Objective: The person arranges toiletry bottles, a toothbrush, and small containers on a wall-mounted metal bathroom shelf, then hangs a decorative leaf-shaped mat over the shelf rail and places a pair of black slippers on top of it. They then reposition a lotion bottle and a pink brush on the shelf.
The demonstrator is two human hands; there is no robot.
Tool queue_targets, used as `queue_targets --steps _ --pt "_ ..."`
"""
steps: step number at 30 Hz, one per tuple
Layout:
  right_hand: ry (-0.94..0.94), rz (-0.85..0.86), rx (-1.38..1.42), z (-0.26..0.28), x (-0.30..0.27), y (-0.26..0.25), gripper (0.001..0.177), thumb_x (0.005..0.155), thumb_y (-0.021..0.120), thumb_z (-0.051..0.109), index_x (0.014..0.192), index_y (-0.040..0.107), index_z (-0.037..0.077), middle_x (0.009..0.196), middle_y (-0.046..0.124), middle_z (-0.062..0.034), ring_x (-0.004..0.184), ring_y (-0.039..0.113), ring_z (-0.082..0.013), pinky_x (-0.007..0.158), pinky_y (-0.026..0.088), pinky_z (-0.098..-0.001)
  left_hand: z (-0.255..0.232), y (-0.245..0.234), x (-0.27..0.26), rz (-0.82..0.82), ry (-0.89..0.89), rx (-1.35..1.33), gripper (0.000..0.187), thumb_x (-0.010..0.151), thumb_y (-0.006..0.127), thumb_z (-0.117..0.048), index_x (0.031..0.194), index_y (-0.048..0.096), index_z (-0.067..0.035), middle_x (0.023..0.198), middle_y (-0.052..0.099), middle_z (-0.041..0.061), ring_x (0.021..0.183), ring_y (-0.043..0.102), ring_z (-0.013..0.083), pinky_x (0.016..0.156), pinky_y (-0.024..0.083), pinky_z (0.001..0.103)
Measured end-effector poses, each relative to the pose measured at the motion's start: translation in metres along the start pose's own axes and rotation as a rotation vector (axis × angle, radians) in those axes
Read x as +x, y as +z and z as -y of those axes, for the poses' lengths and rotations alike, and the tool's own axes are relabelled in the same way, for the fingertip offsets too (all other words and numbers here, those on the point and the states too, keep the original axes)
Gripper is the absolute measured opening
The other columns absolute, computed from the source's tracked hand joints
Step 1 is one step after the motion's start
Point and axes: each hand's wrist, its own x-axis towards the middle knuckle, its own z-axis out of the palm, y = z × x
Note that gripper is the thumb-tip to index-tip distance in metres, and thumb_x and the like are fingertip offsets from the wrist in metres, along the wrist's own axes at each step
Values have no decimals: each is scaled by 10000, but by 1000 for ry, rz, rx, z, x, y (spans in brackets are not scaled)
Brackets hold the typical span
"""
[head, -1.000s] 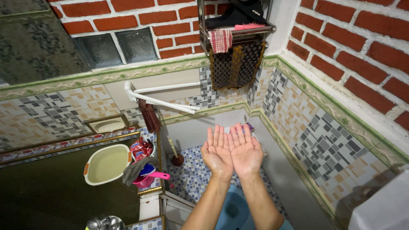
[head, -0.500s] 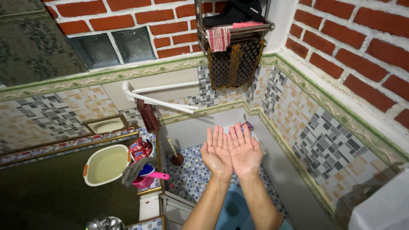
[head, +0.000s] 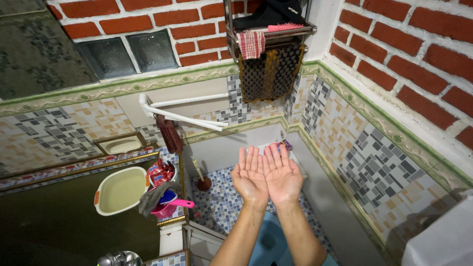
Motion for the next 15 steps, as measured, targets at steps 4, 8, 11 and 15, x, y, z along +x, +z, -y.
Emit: queue_targets --steps 4,8,11,15 --pt "21 3 4 3 1 -5 608 1015 340 277 1566 360 22 1602 422 -186 1489 389 -323 1221 319 -465 2 -2 1 -28 7 49 574 1004 363 -325 1462 507 -10 1306 626 162 1214 599 240 1122 442 412" --pt "37 -49 -8 5 5 -17 528 1022 422 276 1470 497 8 1336 591 -137 1264 542 -266 1102 427 -428 1 -8 2 -19 43 123 471 1011 407 -340 1295 581 -6 1022 674 114 950 629 214 936 507 379" --pt "38 -112 -134 14 7 -33 408 983 496 304 1295 603 63 1067 625 -51 1002 565 -201 898 460 -393 0 -15 4 -39 87 221 410 1005 423 -338 1196 600 -20 923 652 86 869 610 200 844 504 351" --pt "8 -155 -247 33 12 -62 289 952 559 319 1128 630 101 933 588 4 853 516 -154 798 452 -364 -9 -31 10 -79 108 280 340 993 443 -314 1141 598 -49 888 629 64 842 593 193 808 491 334"
